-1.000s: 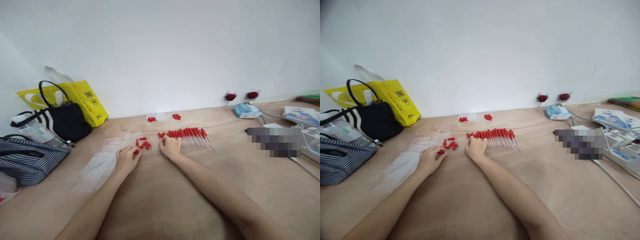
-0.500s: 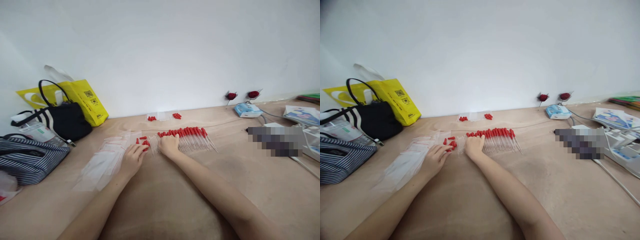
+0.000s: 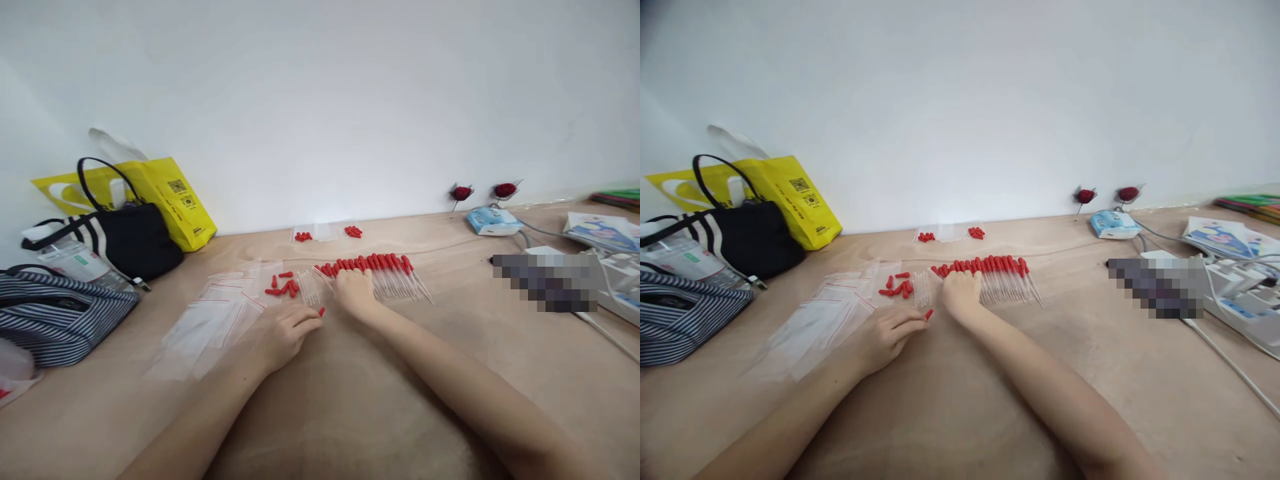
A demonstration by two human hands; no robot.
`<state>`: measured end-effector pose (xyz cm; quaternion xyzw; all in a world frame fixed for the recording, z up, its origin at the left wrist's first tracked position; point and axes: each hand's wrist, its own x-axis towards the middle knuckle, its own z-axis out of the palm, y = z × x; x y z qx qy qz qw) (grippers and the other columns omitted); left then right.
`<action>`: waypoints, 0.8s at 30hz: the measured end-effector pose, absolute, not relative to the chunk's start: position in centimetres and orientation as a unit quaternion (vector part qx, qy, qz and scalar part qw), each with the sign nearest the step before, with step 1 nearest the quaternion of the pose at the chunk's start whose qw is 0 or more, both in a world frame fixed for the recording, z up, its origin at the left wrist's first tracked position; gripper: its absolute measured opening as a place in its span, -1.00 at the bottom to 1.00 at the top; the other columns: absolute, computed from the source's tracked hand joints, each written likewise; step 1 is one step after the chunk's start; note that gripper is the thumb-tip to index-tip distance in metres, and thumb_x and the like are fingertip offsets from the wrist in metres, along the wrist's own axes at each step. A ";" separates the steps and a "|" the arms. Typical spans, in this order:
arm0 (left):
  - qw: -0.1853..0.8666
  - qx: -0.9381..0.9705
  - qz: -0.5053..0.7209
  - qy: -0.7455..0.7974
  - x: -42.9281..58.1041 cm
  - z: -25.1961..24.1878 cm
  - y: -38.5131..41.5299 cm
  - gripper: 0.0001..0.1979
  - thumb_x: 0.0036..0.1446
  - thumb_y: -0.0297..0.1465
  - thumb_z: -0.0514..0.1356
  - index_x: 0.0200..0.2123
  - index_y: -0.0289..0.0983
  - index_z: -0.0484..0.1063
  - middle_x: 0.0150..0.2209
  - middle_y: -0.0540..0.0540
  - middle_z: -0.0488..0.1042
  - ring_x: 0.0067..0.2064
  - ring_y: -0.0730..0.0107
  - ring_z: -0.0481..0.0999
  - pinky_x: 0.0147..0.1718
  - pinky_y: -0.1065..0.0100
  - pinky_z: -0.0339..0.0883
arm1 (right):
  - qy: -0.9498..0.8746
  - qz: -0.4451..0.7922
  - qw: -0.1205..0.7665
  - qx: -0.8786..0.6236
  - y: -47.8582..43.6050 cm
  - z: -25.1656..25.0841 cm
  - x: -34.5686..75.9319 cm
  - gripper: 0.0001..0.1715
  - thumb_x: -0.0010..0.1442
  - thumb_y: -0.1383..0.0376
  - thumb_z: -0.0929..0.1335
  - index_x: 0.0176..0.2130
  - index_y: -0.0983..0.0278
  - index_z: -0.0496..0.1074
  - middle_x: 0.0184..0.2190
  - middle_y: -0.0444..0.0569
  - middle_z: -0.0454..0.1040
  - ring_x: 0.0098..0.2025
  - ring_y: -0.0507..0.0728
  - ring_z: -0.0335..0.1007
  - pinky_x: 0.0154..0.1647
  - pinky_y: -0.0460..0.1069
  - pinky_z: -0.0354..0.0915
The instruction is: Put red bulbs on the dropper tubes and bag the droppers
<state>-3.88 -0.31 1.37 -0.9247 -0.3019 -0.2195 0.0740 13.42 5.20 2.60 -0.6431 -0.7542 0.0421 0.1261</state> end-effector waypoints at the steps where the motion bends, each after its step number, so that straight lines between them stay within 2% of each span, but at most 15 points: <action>1: 0.063 -0.929 -0.225 -0.287 -3.7 1.4 -0.3 -0.67 0.14 -0.58 -0.09 -0.28 -0.21 0.44 -0.26 -0.06 0.50 -0.20 0.38 0.46 -0.19 0.29 0.34 | -0.766 0.029 0.143 -0.627 4.8 2.4 14.8 -0.71 0.17 0.33 0.18 -0.27 0.40 0.42 -0.27 0.19 0.47 -0.19 0.21 0.30 -0.24 0.05 -0.01; 7: -0.018 -0.934 -0.232 -0.270 -3.2 0.8 -0.4 -0.64 0.15 -0.59 -0.12 -0.21 -0.18 0.40 -0.21 -0.02 0.50 -0.13 0.42 0.44 0.00 0.21 0.24 | -0.869 -0.017 0.207 -0.449 2.1 -0.2 24.0 -0.76 0.19 0.28 0.20 -0.42 0.30 0.37 -0.43 0.01 0.42 -0.32 0.12 0.24 -0.30 -0.02 0.05; 13: -0.070 -0.895 -0.272 -0.345 -2.5 1.3 -1.2 -0.69 0.02 -0.50 0.08 -0.12 -0.27 0.37 -0.14 -0.14 0.43 -0.11 0.30 0.41 -0.10 0.23 0.32 | -0.893 0.019 0.216 -0.395 1.0 -1.2 27.3 -0.71 0.21 0.21 0.19 -0.44 0.27 0.35 -0.49 -0.04 0.38 -0.37 0.09 0.21 -0.33 -0.02 0.08; 18: -0.037 -0.861 -0.285 -0.420 -1.4 -0.1 -0.7 -0.72 0.02 -0.32 0.17 -0.17 -0.29 0.42 -0.17 -0.18 0.43 -0.14 0.20 0.40 -0.13 0.11 0.30 | -0.887 0.072 0.240 -0.388 1.2 -0.5 26.3 -0.74 0.11 0.12 0.28 -0.38 0.27 0.37 -0.45 -0.05 0.37 -0.36 0.07 0.23 -0.33 -0.03 0.13; 21: -0.022 -0.857 -0.282 -0.430 -0.9 -0.8 -0.2 -0.80 0.07 -0.34 0.13 -0.24 -0.26 0.47 -0.18 -0.17 0.44 -0.14 0.20 0.39 -0.13 0.09 0.27 | -0.883 0.102 0.258 -0.380 1.1 -0.5 25.3 -0.75 0.06 0.12 0.33 -0.34 0.25 0.40 -0.40 -0.05 0.39 -0.32 0.07 0.26 -0.30 -0.03 0.15; 24: -0.016 -0.857 -0.292 -0.424 -0.5 -0.8 -0.1 -0.83 0.11 -0.37 0.10 -0.34 -0.23 0.49 -0.23 -0.12 0.47 -0.17 0.24 0.39 -0.15 0.14 0.25 | -0.880 0.138 0.277 -0.361 1.0 -1.1 24.6 -0.83 0.10 0.19 0.31 -0.35 0.21 0.44 -0.40 -0.06 0.40 -0.31 0.06 0.28 -0.28 -0.02 0.16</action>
